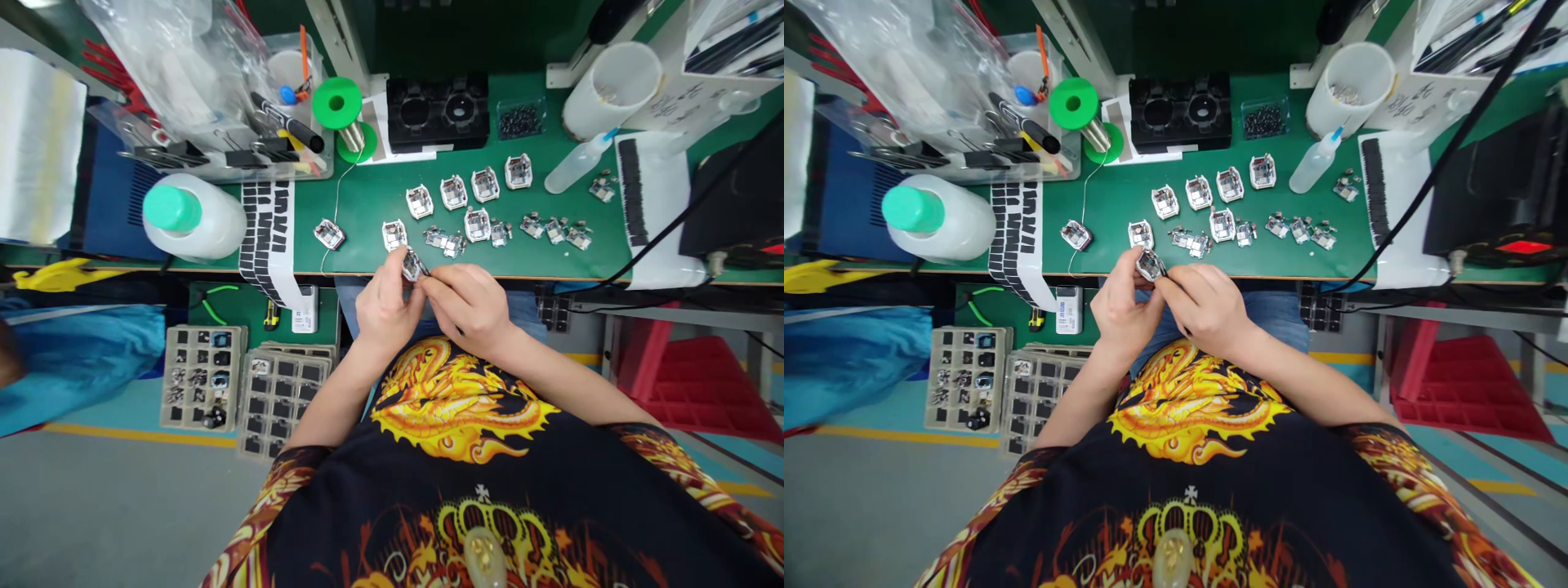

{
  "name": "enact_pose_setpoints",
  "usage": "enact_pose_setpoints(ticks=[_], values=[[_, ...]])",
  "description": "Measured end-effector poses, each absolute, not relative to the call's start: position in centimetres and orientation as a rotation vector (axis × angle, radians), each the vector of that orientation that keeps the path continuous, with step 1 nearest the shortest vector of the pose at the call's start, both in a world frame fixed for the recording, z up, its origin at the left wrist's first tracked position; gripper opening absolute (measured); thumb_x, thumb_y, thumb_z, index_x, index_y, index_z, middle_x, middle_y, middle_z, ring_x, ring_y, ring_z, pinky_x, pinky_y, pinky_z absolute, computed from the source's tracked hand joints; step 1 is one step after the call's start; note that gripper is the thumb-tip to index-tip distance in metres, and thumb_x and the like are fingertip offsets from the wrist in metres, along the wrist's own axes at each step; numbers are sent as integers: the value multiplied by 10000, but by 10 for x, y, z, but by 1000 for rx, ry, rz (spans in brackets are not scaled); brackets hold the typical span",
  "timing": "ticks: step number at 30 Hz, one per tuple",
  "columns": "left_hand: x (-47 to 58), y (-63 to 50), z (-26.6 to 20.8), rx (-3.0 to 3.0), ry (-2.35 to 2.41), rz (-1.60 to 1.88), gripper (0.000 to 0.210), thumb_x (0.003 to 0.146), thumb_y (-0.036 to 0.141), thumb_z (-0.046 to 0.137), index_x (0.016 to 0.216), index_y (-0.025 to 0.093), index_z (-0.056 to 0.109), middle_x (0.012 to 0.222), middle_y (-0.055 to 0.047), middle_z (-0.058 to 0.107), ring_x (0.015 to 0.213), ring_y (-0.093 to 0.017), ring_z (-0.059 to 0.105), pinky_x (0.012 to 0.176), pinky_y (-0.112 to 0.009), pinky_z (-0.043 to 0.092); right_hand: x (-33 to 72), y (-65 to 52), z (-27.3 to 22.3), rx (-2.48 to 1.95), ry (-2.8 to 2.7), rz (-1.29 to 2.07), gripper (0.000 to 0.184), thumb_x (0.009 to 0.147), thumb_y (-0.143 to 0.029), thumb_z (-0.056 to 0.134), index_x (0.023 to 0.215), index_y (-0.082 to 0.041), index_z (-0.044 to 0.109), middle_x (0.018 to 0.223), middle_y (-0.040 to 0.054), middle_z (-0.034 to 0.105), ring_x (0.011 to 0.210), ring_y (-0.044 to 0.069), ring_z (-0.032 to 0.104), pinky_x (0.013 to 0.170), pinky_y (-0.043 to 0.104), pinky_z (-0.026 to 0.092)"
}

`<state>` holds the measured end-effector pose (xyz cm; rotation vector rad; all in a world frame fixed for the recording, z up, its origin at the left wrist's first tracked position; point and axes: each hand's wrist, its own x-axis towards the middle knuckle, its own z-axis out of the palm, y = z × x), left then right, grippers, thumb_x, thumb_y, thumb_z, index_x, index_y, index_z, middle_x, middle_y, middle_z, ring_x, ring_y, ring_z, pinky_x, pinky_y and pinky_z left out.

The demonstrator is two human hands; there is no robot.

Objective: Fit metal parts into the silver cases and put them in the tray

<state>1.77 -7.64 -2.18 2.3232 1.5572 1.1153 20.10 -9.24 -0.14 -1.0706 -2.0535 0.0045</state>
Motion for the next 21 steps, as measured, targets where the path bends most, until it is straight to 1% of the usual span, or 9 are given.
enact_pose_setpoints(ticks=[2, 3, 6, 9, 12, 15, 18, 21], values=[[17, -77, -24, 2330, 1573, 1088, 503, 1022, 227, 661, 1512, 167, 563, 1292, -128, 807, 1052, -215, 823, 949, -328, 673, 201, -93, 0, -1069, -2077, -30, 238, 1037, -115, 637, 1253, -150, 731, 1121, 121, 815, 989, 251, 754, 851, 412, 637], [18, -77, -24, 2329, 1581, 1086, 504, 1017, 221, 660, 1509, 166, 569, 1282, -128, 809, 1054, -219, 823, 945, -328, 674, 200, -93, 0, -1068, -2079, -38, 236, 1033, -111, 640, 1249, -143, 732, 1118, 124, 817, 983, 253, 754, 844, 413, 637], [19, -77, -21, 2268, 1590, 1110, 493, 992, 220, 694, 1474, 176, 598, 1214, -100, 821, 937, -195, 817, 884, -310, 679, 200, -93, -2, -1061, -2052, -1, 239, 1036, -117, 639, 1252, -155, 734, 1121, 126, 821, 989, 253, 764, 851, 414, 644], [21, -76, -17, 2034, 1547, 1171, 455, 991, 251, 730, 1431, 216, 619, 1110, -31, 815, 806, -143, 787, 821, -282, 686, 200, -92, -2, -1081, -1902, 203, 229, 1056, -157, 642, 1253, -206, 747, 1129, 100, 829, 1008, 230, 779, 897, 408, 658], [24, -75, -18, 1752, 1426, 1238, 462, 996, 284, 755, 1434, 248, 610, 1066, 2, 792, 830, -123, 788, 809, -256, 694, 200, -91, 1, -1106, -1697, 415, 187, 1065, -200, 660, 1199, -249, 780, 1101, 61, 840, 1004, 206, 796, 920, 393, 664], [25, -75, -23, 1591, 1297, 1299, 512, 977, 294, 791, 1452, 266, 600, 1055, 10, 773, 844, -115, 784, 806, -238, 690, 201, -90, 5, -1107, -1588, 516, 159, 1064, -221, 677, 1154, -263, 802, 1065, 39, 848, 987, 194, 803, 922, 380, 665], [24, -75, -28, 1573, 1259, 1325, 532, 968, 292, 798, 1462, 273, 602, 1043, 13, 771, 832, -111, 779, 794, -227, 684, 202, -89, 3, -1099, -1562, 525, 139, 1058, -226, 694, 1132, -254, 807, 1048, 40, 847, 970, 189, 801, 908, 364, 663], [22, -76, -27, 1720, 1346, 1262, 482, 987, 291, 769, 1446, 267, 625, 1046, 13, 786, 819, -112, 780, 802, -235, 687, 203, -90, -2, -1103, -1699, 409, 167, 1062, -210, 667, 1168, -243, 792, 1080, 61, 844, 990, 204, 796, 910, 381, 661]])
